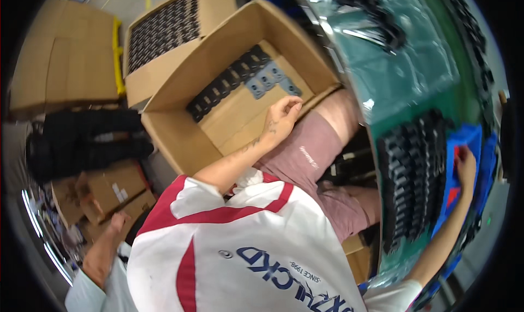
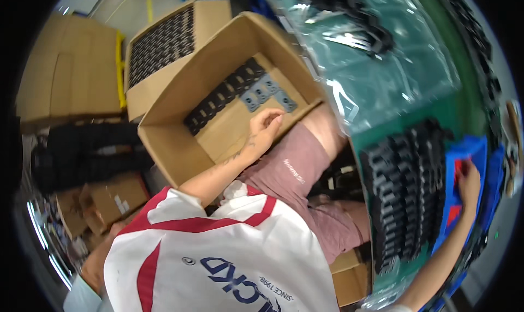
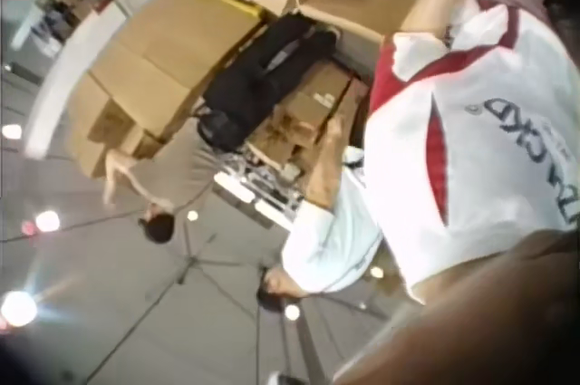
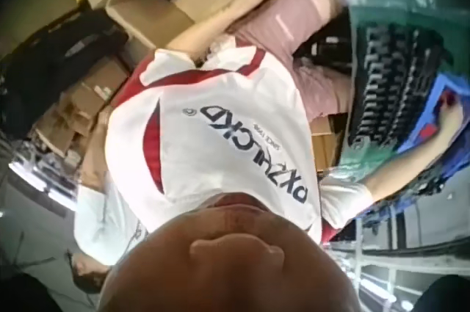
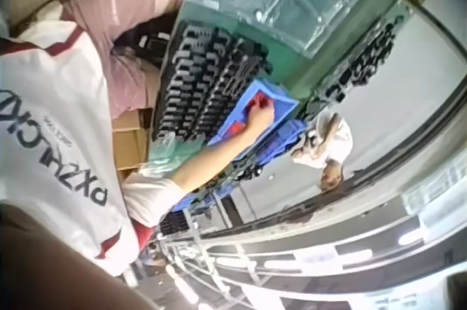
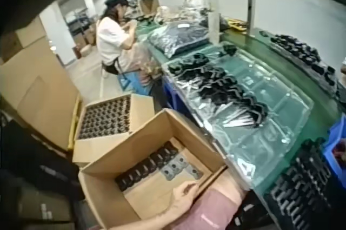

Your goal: Manually assembling small plastic components into a bracket frame at a workbench.

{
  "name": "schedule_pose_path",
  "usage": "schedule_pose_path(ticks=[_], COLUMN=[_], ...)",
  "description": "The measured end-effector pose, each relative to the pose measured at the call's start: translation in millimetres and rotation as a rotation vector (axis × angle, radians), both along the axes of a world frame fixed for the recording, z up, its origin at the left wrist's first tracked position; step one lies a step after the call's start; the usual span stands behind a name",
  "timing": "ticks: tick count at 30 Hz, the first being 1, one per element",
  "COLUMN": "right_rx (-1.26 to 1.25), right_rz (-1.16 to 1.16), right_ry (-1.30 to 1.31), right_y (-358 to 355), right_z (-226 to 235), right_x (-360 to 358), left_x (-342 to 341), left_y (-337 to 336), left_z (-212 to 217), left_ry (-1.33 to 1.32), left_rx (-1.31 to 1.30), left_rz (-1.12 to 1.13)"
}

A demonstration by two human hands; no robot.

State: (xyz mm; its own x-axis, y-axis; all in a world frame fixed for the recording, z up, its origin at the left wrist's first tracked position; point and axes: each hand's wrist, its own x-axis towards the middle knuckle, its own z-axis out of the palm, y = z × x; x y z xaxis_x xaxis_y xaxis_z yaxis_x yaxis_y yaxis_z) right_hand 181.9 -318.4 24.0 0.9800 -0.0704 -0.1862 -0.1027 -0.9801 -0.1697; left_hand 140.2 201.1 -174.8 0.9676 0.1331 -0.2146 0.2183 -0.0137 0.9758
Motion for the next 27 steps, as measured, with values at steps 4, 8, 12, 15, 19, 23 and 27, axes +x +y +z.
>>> schedule_pose_path(ticks=[4,8,12,15,19,23,27], right_rx=[0.214,0.061,-0.014,0.122,0.006,0.009,0.054], right_rz=[0.098,-0.108,-0.25,-0.295,-0.225,-0.234,-0.305], right_ry=[-0.138,-0.109,-0.142,-0.316,-0.383,-0.374,-0.312], right_y=[-2.8,-36.9,-38.3,-22.9,-9.7,-16.8,-16.8], right_z=[5.0,-1.3,-5.0,-12.8,-1.7,-2.6,0.2], right_x=[-12.1,-9.0,-5.7,-7.0,-12.9,-12.6,-8.6], left_x=[17.5,39.8,67.7,91.8,116.3,115.1,110.8], left_y=[38.7,50.3,40.5,33.7,9.7,1.4,-3.6], left_z=[-83.1,-163.4,-235.6,-273.1,-299.4,-324.4,-330.7], left_ry=[0.181,0.179,0.102,0.064,0.102,0.208,0.287], left_rx=[0.318,0.511,0.662,0.906,1.085,1.089,1.008], left_rz=[-0.13,-0.259,-0.376,-0.447,-0.55,-0.67,-0.762])
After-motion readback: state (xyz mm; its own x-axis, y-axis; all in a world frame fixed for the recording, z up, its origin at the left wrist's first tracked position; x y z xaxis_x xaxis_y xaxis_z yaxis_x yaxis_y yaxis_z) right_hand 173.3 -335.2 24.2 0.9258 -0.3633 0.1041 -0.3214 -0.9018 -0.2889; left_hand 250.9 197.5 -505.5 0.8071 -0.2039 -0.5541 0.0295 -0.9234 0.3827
